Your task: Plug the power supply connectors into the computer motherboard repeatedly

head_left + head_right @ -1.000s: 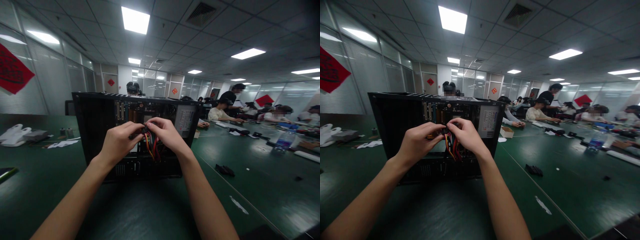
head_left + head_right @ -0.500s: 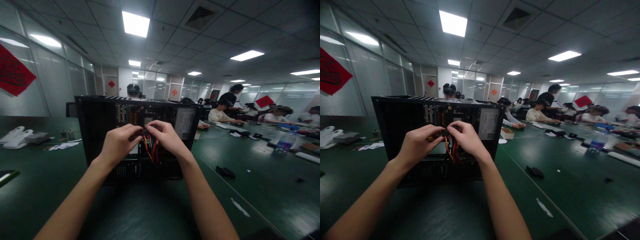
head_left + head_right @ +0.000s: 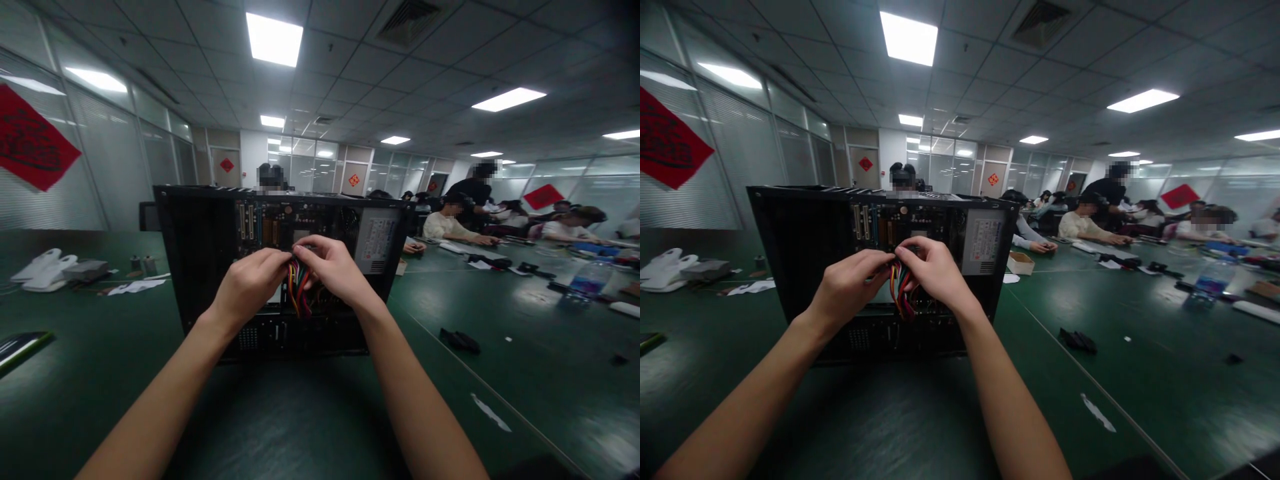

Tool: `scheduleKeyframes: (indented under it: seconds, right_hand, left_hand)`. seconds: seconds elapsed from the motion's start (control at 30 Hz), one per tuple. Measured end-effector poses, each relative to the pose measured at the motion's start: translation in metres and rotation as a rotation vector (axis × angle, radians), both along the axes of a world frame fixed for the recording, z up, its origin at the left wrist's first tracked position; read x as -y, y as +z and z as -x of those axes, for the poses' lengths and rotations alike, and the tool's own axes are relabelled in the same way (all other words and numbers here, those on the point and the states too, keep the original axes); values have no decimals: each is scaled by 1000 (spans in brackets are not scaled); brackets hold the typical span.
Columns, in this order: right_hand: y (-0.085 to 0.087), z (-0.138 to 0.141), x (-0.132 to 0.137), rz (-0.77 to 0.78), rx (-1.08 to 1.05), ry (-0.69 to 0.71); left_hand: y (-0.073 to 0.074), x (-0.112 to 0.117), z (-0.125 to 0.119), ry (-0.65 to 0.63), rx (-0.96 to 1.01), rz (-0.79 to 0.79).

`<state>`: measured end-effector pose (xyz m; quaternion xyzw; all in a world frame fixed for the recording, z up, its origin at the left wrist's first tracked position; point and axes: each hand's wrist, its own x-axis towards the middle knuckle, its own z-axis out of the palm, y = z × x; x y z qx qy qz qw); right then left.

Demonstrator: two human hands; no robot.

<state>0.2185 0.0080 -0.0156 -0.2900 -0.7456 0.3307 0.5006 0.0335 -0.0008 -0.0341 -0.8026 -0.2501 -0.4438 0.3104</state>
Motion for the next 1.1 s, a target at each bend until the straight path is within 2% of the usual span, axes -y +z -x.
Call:
scheduleKeyframes:
  seconds: [0.07, 0.2, 0.33, 0.43, 0.53, 0.67, 0.73, 0.83, 0.9, 1.0, 1.1]
  right_hand:
    - [-1, 0, -1, -124, 85, -94]
    - [-4, 0, 1, -508, 337, -371]
    - [-13, -1, 2, -753, 719, -464]
    - [-28, -5, -8, -830, 869, -506]
    - [-46, -14, -28, -766, 941, -534]
    - [-64, -29, -54, -506, 934, -529]
    - [-68, -33, -60, -423, 895, -508]
    - [-69, -34, -59, -397, 881, -504]
    - [-70, -33, -57, -394, 891, -494]
    - [-74, -33, -57, -386, 888, -476]
    - [-78, -32, -63, -381, 941, -486]
  left_hand:
    - [-2, -1, 0, 33, 0, 16]
    - [-6, -6, 2, 57, 33, 81]
    - [-12, -16, 6, 82, 55, 160]
    - [-20, -24, 6, 109, 26, 242]
    - [-33, -33, 3, 101, 11, 327]
    - [-47, -51, 1, 68, 91, 420]
    - [-48, -61, -1, 65, 107, 481]
    - [-43, -66, -5, 97, 30, 567]
    - [-39, -56, -7, 123, -59, 603]
    - [-35, -19, 4, 128, -131, 599]
    - [-35, 29, 46, 119, -136, 545]
